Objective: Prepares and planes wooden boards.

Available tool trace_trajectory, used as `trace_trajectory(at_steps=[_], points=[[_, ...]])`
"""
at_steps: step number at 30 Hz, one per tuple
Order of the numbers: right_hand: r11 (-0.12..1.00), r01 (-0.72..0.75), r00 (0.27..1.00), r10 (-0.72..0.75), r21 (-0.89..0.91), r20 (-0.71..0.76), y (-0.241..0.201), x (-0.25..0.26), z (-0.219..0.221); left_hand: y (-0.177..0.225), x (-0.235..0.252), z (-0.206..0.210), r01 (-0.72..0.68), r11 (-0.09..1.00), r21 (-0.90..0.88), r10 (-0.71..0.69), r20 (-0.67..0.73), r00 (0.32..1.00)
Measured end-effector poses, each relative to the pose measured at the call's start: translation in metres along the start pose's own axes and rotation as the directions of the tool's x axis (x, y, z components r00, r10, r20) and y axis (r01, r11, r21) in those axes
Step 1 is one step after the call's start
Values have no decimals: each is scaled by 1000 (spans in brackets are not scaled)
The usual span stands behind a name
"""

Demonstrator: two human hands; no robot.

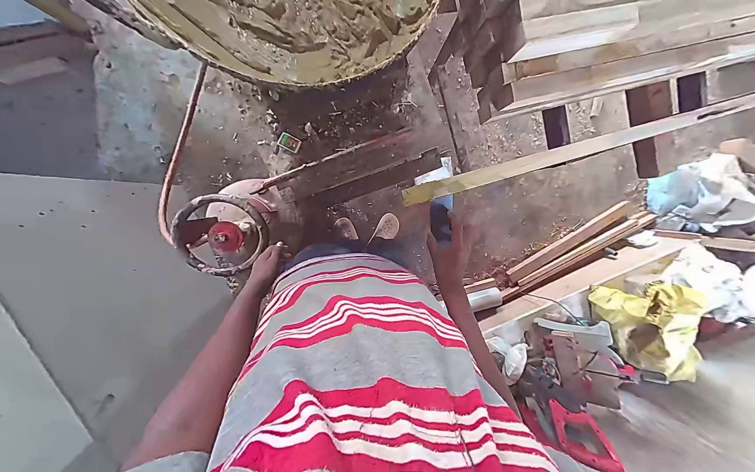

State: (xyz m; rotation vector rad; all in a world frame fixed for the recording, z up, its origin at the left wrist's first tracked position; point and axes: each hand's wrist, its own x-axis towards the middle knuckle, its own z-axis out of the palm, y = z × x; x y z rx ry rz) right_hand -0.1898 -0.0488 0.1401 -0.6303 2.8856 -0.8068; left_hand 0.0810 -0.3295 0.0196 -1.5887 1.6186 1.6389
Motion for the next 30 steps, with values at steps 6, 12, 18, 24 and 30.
trace_trajectory(at_steps=[6, 12, 18, 24, 30], points=[[963, -257, 952, 266, -79, 153, -47, -3, -50, 12, 7, 4, 70, 995, -76, -72, -26, 997], [853, -411, 867, 475, -320, 151, -130, 33, -78, -2, 46, -17, 3, 1000, -15, -1, 107, 994], [783, -471, 829, 550, -407, 99, -168, 51, -65, -8, 58, -31, -34, 997, -62, 47, 221, 974], [751, -454, 821, 562, -479, 103, -185, 43, -46, -10, 63, -39, -46, 998, -52, 60, 317, 947], [695, -464, 765, 627, -549, 147, -200, 50, -31, 13, 62, -52, 10, 998, -61, 15, 392, 920]])
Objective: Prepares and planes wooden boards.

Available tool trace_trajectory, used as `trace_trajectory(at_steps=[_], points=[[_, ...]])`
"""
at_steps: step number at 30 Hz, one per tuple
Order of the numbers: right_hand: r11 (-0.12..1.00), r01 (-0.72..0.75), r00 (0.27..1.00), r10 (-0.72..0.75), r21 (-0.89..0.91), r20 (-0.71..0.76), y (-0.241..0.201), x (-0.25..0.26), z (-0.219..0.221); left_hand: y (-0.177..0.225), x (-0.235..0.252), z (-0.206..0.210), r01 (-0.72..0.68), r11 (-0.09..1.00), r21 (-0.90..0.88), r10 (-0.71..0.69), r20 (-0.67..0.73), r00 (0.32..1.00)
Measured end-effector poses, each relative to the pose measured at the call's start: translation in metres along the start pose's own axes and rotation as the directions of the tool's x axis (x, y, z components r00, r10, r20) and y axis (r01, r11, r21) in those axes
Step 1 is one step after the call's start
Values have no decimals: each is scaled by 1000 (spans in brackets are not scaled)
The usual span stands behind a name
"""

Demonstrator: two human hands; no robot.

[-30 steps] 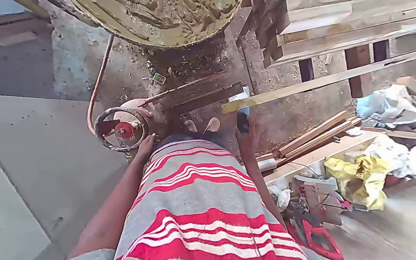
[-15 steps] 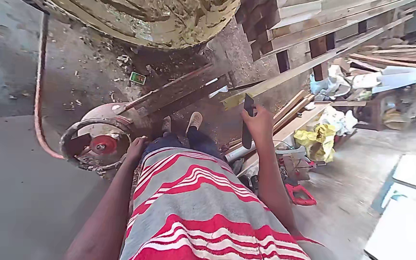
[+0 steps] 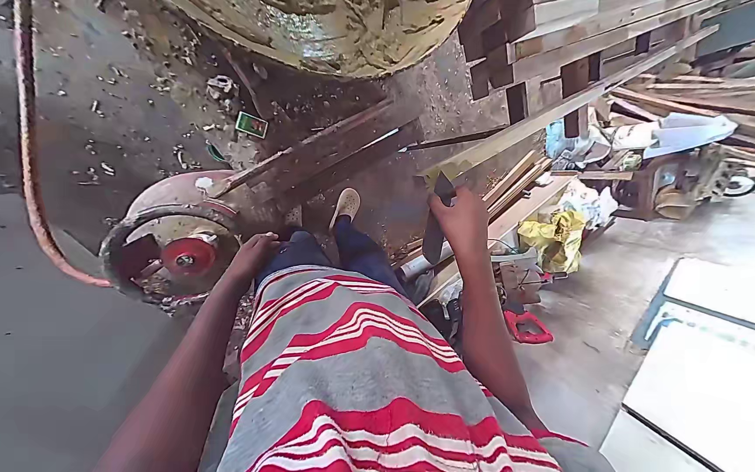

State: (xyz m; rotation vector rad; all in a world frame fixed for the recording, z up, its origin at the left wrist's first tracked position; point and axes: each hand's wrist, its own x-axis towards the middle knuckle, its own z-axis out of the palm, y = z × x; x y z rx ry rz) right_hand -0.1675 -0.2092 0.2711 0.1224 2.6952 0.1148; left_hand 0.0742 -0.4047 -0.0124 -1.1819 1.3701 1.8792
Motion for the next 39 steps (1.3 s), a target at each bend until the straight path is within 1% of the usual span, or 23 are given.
trace_trajectory(at_steps=[7, 11, 13, 15, 17, 20, 22, 24, 29, 33, 39], points=[[999, 40, 999, -40, -10, 24, -12, -20, 8, 17, 15, -1, -114, 988, -103, 110, -44, 993], [998, 62, 997, -62, 16, 45, -10, -35, 7, 31, 16, 4, -131, 989, -67, 128, -52, 990], [997, 48, 998, -50, 62, 35, 0, -33, 2, 33, 18, 4, -177, 984, -34, 176, -25, 984], [995, 27, 1000, -28, 99, 7, 11, -22, -8, 31, 22, 5, -206, 978, -14, 205, -25, 978], [994, 6, 1000, -5, 106, -11, 21, -3, -21, 36, 19, 8, -188, 982, -5, 188, -52, 981], [995, -26, 1000, 24, 98, 20, 30, 31, -39, 33, 23, 10, -206, 979, -10, 204, -67, 977], [996, -18, 999, 14, 92, 42, 29, 45, -43, 30, 26, 10, -215, 976, -26, 212, -70, 975], [998, -10, 998, 6, 66, 62, 24, 51, -41, 34, 19, 12, -182, 982, -46, 178, -77, 981], [997, 1, 996, -8, 76, 90, 9, 41, -30, 32, 13, 10, -151, 988, -32, 148, -94, 985], [999, 25, 996, -28, 35, 89, -1, 26, -24, 25, 20, 9, -145, 988, -54, 140, -87, 986], [999, 36, 990, -34, -13, 140, -12, 8, -19, 35, 18, 5, -118, 992, -33, 116, -67, 991]])
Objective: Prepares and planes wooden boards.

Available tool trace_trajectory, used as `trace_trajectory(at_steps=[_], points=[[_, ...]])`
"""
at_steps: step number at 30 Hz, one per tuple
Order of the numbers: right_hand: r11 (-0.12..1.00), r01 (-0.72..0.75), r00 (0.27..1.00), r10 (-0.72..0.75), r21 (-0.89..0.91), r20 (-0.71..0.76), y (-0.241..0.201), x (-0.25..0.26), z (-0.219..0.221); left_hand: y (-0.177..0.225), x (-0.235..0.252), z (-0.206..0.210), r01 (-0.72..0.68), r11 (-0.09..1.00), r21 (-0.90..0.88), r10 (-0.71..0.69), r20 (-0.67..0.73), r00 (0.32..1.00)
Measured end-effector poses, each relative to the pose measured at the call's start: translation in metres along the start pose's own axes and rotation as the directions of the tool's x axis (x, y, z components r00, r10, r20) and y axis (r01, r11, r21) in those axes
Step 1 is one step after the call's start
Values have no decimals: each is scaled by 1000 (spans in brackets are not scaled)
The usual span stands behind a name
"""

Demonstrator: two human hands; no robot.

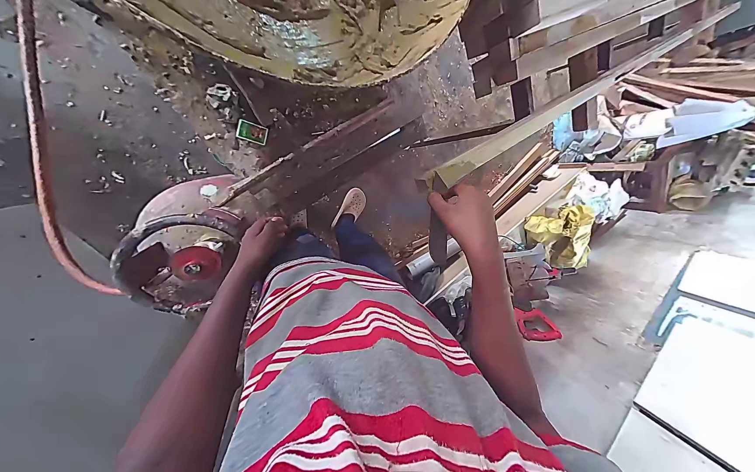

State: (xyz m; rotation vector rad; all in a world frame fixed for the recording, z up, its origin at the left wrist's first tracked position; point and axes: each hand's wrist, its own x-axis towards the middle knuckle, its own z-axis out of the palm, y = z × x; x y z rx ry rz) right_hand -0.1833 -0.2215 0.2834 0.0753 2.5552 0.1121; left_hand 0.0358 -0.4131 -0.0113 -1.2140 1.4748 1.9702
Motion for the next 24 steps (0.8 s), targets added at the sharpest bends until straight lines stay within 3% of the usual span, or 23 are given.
trace_trajectory(at_steps=[7, 10, 12, 14, 16, 18, 24], points=[[996, 54, 998, -55, 77, 18, -2, -37, 10, 13, 0, -1, 18, 999, 31, -18, 0, 1000], [963, 31, 995, -55, 268, 83, 20, -41, 23, 24, -6, -1, 9, 997, 70, -11, 19, 1000], [847, -28, 988, -58, 530, 145, 43, -38, 45, 25, -3, -2, -11, 995, 97, 7, 43, 999], [641, -105, 979, -66, 761, 191, 62, -37, 69, 32, -3, -1, -18, 993, 121, 11, 55, 998], [439, -131, 979, -87, 889, 187, 76, -32, 95, 42, -8, 1, -27, 990, 138, 20, 56, 998], [307, -128, 984, -81, 943, 159, 82, -27, 117, 47, -8, 0, -66, 985, 159, 52, 88, 995], [187, -108, 986, -109, 976, 130, 79, -13, 146, 76, -29, 7, -73, 930, 359, 20, 150, 988]])
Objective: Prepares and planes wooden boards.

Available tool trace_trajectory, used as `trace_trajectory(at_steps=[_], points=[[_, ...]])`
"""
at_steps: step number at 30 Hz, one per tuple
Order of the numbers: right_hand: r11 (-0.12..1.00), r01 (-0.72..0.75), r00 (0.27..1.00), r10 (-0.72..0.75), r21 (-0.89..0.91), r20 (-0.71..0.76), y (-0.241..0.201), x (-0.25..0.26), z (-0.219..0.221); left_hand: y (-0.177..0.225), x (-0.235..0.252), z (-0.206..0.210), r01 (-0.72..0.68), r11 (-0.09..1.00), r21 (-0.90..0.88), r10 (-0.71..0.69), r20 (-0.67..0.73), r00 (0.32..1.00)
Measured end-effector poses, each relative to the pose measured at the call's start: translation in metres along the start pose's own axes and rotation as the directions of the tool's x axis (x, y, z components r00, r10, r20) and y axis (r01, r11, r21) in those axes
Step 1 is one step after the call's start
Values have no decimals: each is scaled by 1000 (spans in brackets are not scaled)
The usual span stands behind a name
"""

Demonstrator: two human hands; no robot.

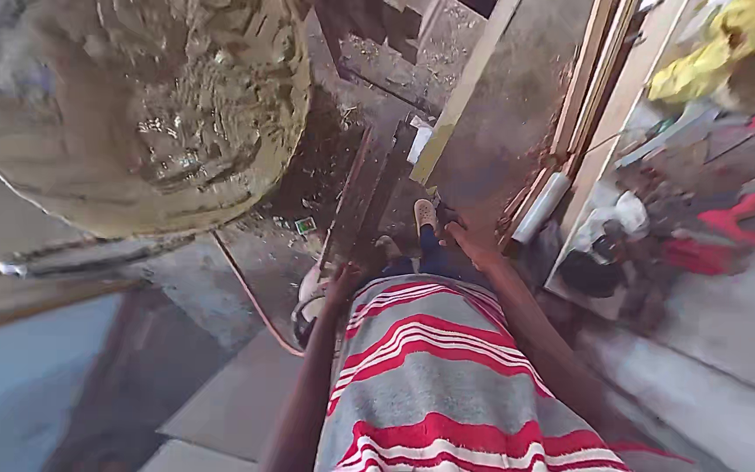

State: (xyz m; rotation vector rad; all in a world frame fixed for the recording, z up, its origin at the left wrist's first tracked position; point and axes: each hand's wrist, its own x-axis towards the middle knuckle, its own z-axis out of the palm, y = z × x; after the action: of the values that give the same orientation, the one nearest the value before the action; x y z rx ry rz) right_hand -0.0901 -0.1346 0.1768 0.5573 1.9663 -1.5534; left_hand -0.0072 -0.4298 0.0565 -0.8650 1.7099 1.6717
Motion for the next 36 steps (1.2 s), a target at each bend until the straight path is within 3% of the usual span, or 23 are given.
trace_trajectory(at_steps=[4, 8, 15, 22, 27, 33, 36], points=[[988, 152, 988, -153, 23, 21, 23, 6, -3, 18, -6, 6, 53, 985, 162, -55, 7, 998], [935, 337, 939, -342, -110, -34, 31, 11, -15, 51, -12, 26, 85, 967, 240, -89, 6, 996], [930, 341, 937, -348, -140, -32, 34, 29, -47, 99, 11, 76, -6, 969, 249, -25, 121, 992], [926, 368, 927, -372, -89, -47, 25, 41, -80, 147, 13, 126, -49, 986, -157, 65, 97, 993], [897, 375, 913, -401, -233, -73, -5, 43, -99, 172, 18, 148, 10, 864, -503, 6, 31, 1000], [773, 440, 835, -539, -457, -108, -49, 76, -122, 181, 20, 158, -43, 707, -705, 23, -37, 999], [753, 478, 792, -592, -451, -148, -67, 128, -156, 170, 12, 158, -76, 736, -673, 36, -74, 997]])
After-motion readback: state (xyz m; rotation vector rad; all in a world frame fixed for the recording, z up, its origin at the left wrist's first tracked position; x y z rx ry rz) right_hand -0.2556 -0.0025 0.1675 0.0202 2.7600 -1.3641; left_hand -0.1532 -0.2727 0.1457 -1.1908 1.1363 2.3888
